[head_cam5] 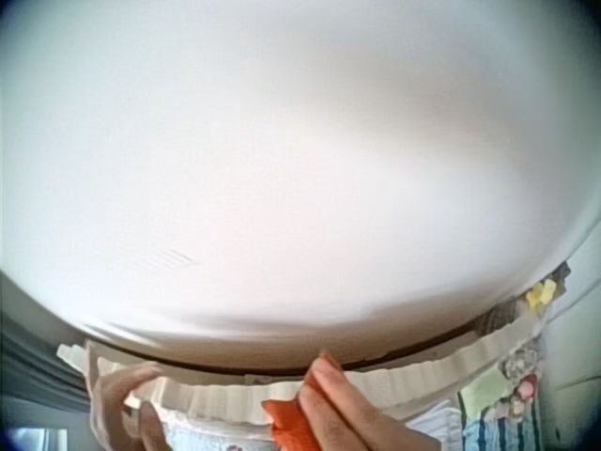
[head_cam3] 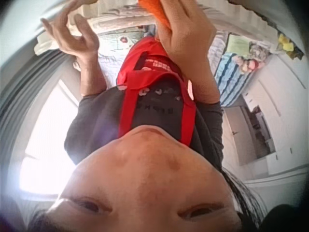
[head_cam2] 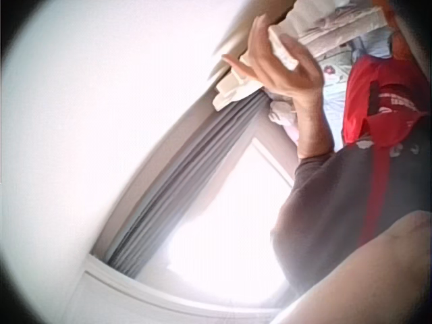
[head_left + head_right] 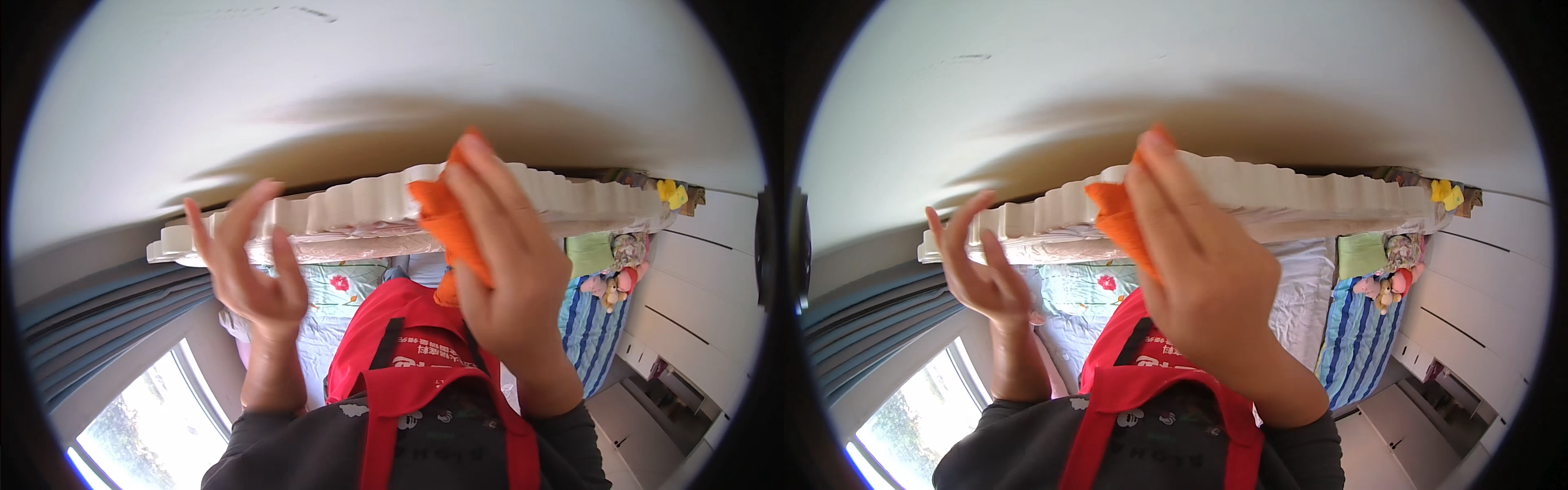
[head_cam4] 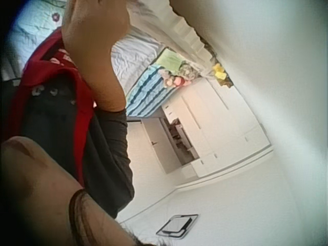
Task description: The person wipes a white ornate headboard with an orange cloth. They move along the length of the headboard, cleaning the carved details and flat surfaces. The headboard is partially covered with plastic wrap.
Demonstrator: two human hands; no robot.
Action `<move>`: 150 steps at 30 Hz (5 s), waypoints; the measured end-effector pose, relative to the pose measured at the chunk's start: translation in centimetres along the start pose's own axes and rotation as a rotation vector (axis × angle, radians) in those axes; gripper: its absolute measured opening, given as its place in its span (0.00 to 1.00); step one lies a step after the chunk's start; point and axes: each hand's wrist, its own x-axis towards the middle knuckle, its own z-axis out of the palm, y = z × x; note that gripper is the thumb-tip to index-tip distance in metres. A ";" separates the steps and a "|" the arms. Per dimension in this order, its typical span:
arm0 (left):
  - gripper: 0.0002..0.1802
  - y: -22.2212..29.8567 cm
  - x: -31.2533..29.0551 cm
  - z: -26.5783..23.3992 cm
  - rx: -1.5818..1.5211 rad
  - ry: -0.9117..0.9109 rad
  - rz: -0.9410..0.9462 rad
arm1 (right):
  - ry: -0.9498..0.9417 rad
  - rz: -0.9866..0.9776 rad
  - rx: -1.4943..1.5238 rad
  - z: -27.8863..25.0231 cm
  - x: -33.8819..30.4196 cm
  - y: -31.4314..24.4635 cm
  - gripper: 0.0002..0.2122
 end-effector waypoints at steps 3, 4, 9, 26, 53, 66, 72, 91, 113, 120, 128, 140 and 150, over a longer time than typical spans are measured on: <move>0.13 -4.9 -0.9 -2.1 0.201 0.023 -0.107 | 0.020 -0.084 -0.319 1.9 -0.4 -1.6 0.15; 0.13 -6.0 -1.1 -2.2 0.204 0.065 -0.144 | 0.056 -0.108 -0.407 2.5 -0.5 -1.9 0.14; 0.13 -8.4 -2.7 -1.0 0.203 0.041 -0.283 | 0.007 -0.111 -0.465 1.5 -0.8 -2.9 0.16; 0.15 -9.9 -3.0 -1.2 0.072 -0.027 -0.344 | -0.297 -0.011 -0.253 0.2 -0.6 -4.2 0.28; 0.23 5.4 -1.2 2.0 0.026 -0.140 -0.035 | 0.430 -0.301 -0.009 7.0 -0.7 4.2 0.20; 0.30 4.3 -2.0 1.6 0.061 -0.218 -0.030 | 0.604 -0.404 -0.211 9.6 -0.1 5.4 0.18; 0.24 1.3 -4.9 -2.0 0.311 -0.310 -0.091 | 0.590 -0.402 -0.191 9.5 0.0 5.0 0.18; 0.22 2.7 -2.9 -2.9 0.207 -0.461 -0.351 | 0.569 -0.413 -0.145 9.1 0.0 5.8 0.16; 0.25 0.1 -5.0 -3.6 0.298 -0.402 -0.143 | 0.545 -0.480 -0.194 10.0 0.1 5.6 0.17; 0.30 -2.6 -4.4 -3.7 0.159 -0.257 -0.211 | 0.532 -0.478 -0.220 9.7 0.1 5.7 0.17; 0.29 -1.8 -4.7 -3.0 0.212 -0.248 -0.252 | 0.538 -0.476 -0.228 9.6 0.2 5.5 0.17; 0.26 -0.9 -3.5 -3.5 0.001 -0.285 -0.468 | 0.548 -0.459 -0.260 9.4 0.1 5.0 0.16; 0.24 -2.0 -3.8 -2.8 -0.022 -0.254 -0.335 | 0.552 -0.469 -0.201 10.2 0.2 4.8 0.17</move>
